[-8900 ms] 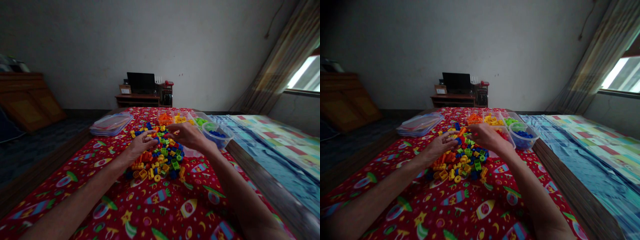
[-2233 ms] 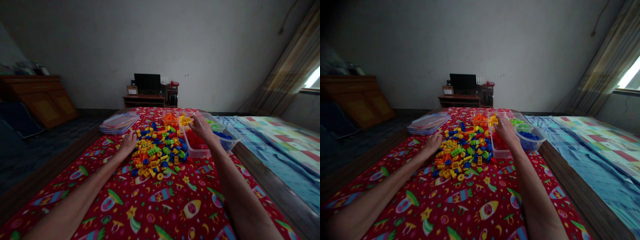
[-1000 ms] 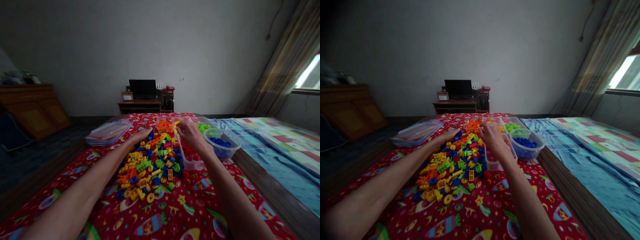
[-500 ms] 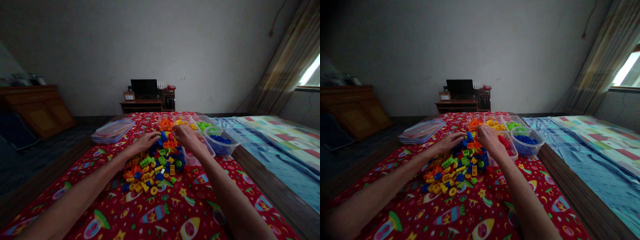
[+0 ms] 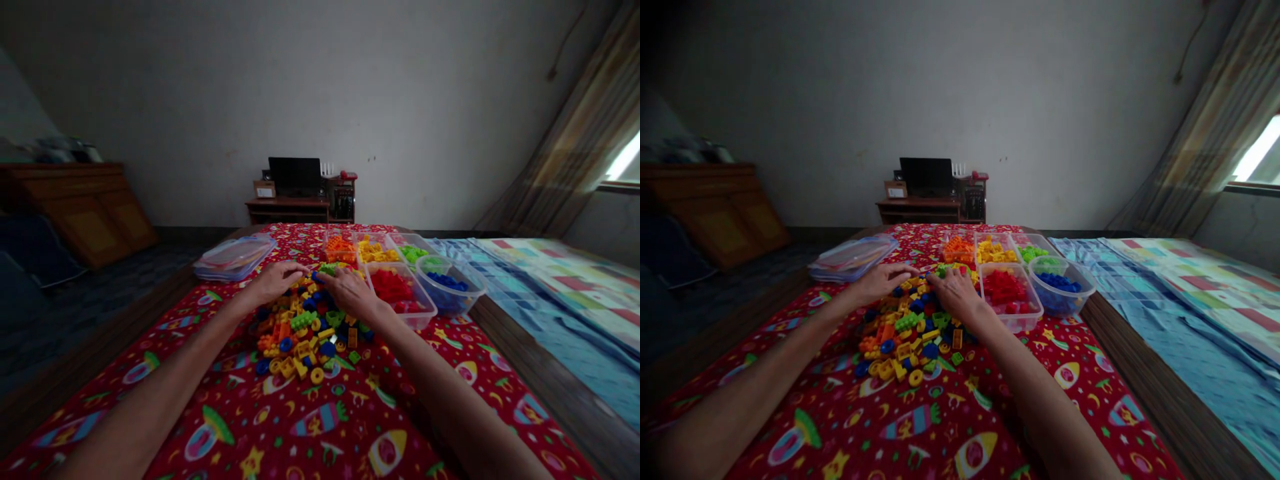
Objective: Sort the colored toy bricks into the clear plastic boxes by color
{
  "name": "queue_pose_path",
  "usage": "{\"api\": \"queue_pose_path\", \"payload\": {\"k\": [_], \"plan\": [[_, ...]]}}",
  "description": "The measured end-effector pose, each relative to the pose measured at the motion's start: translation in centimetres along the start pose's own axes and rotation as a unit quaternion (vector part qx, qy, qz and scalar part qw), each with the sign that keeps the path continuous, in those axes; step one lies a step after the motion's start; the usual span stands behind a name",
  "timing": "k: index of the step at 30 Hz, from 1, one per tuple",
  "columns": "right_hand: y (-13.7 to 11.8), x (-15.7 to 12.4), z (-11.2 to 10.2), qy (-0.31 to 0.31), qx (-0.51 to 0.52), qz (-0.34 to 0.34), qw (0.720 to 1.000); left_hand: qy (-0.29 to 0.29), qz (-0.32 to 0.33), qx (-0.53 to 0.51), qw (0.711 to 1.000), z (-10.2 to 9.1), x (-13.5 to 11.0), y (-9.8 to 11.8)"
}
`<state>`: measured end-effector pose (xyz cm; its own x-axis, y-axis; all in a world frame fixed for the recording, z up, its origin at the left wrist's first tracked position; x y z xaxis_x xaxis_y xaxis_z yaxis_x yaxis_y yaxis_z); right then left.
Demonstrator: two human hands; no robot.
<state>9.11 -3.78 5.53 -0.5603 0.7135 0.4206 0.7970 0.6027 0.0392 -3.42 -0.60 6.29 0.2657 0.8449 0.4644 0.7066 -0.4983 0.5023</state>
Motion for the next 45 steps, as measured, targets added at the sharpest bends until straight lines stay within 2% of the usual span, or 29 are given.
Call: {"api": "queue_pose_path", "payload": {"k": [2, 5, 7, 11, 17, 20, 23, 26, 30, 34, 37, 38, 40, 42, 43, 45], "plan": [[-0.2, -0.1, 0.8, -0.022, -0.022, -0.004, 1.0, -0.02, 0.012, 0.014, 1.0, 0.7, -0.2, -0.3], [0.2, -0.3, 1.1, -0.036, -0.022, 0.006, 0.999, 0.001, 0.056, 0.041, 0.998, 1.6, -0.5, 0.5], [0.3, -0.3, 0.8, -0.032, -0.004, 0.004, 0.999, 0.008, 0.081, 0.056, 0.995, 2.4, -0.7, 1.2], [0.1, -0.1, -0.1, 0.003, 0.027, -0.004, 1.0, -0.024, 0.091, 0.05, 0.994, 3.9, -1.2, 1.8], [0.4, 0.0, 0.0, 0.051, 0.054, 0.019, 0.997, -0.039, 0.071, 0.003, 0.997, 2.7, -1.2, 2.5], [1.5, 0.0, -1.0, 0.106, 0.077, 0.035, 0.991, -0.038, 0.034, 0.005, 0.999, 1.7, -1.3, 2.3], [3.7, -0.3, -3.5, 0.196, 0.105, 0.058, 0.973, -0.039, 0.019, 0.029, 0.999, 1.2, -1.4, 2.4], [7.1, -1.2, -6.4, 0.257, 0.109, 0.098, 0.955, -0.041, 0.043, 0.064, 0.996, 1.6, -1.6, 2.9], [13.0, -3.2, -10.1, 0.294, 0.051, 0.205, 0.932, -0.05, 0.072, 0.107, 0.99, 2.8, -1.8, 3.0], [19.1, -6.8, -13.3, 0.303, -0.025, 0.32, 0.897, -0.059, 0.081, 0.12, 0.988, 3.4, -2.0, 2.8], [22.5, -9.5, -14.7, 0.294, -0.063, 0.375, 0.877, -0.06, 0.085, 0.119, 0.987, 3.4, -2.0, 2.5], [23.3, -10.2, -14.7, 0.278, -0.072, 0.388, 0.876, -0.059, 0.088, 0.116, 0.988, 3.4, -2.0, 2.5], [24.5, -11.1, -13.7, 0.206, -0.086, 0.419, 0.88, -0.057, 0.09, 0.115, 0.988, 3.4, -2.0, 2.5], [25.2, -11.9, -12.5, 0.129, -0.099, 0.458, 0.874, -0.057, 0.086, 0.122, 0.987, 3.4, -1.9, 2.6], [25.1, -12.1, -12.3, 0.114, -0.105, 0.471, 0.868, -0.057, 0.081, 0.129, 0.987, 3.3, -1.9, 2.7], [24.4, -11.8, -13.1, 0.141, -0.113, 0.472, 0.863, -0.055, 0.065, 0.142, 0.986, 3.0, -1.7, 2.8]]}}
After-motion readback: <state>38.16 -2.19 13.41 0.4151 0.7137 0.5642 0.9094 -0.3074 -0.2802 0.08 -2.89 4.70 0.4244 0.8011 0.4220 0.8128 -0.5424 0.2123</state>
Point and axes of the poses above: each hand's wrist, its own x-axis towards the middle knuckle, its own z-axis out of the palm, y = z × x, the point moved 10 cm from there along x, towards the middle knuckle, and after that the axes turned 10 degrees about y, right-handed, at the moved point
